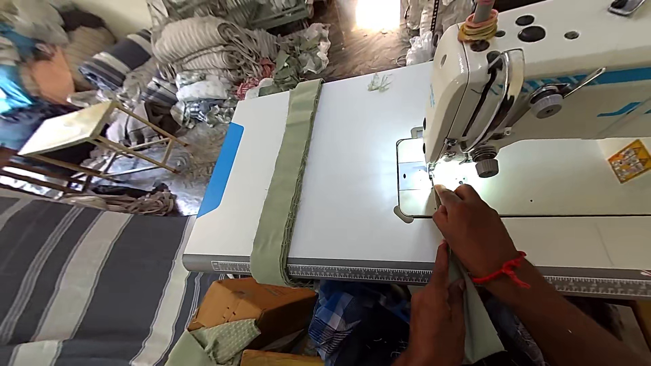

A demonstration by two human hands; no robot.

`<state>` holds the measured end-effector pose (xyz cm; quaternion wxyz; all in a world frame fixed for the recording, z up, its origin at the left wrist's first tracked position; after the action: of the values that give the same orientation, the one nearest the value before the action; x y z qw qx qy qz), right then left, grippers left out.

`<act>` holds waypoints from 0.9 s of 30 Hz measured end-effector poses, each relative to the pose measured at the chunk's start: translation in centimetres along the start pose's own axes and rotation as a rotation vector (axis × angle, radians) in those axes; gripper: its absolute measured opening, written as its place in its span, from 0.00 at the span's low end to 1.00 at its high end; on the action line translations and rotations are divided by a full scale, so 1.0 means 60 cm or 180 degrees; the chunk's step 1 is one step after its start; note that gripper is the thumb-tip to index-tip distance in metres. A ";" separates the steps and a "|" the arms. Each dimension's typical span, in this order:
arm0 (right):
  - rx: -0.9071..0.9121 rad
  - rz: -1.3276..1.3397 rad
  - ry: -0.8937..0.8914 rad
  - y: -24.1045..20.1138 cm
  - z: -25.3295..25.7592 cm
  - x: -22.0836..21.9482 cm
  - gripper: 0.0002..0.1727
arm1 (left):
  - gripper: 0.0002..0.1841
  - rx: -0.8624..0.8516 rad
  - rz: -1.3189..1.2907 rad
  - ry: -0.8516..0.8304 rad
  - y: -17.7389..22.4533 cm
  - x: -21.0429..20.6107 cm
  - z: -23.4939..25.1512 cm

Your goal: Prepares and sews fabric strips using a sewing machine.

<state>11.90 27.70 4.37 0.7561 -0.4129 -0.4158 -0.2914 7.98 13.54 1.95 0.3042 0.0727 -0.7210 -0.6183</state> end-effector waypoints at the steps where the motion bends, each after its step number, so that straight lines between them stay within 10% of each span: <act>1: -0.0011 -0.0005 -0.0013 0.000 0.000 0.000 0.23 | 0.30 -0.0002 -0.0001 0.0016 0.000 0.001 -0.001; 27: -0.0175 -0.0071 -0.0080 0.000 0.012 -0.010 0.22 | 0.29 -0.0069 -0.0046 0.0024 -0.003 0.001 -0.002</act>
<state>11.36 28.37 4.07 0.7358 -0.4326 -0.4217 -0.3060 7.95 13.37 1.77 0.3033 0.0770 -0.7126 -0.6280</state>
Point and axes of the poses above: each hand's wrist, its own z-axis towards the middle knuckle, its own x-axis out of the back of the hand, y = z × x, the point moved 4 cm from there along z, towards the middle knuckle, and after that the axes turned 14 degrees about y, right-handed, at the moved point
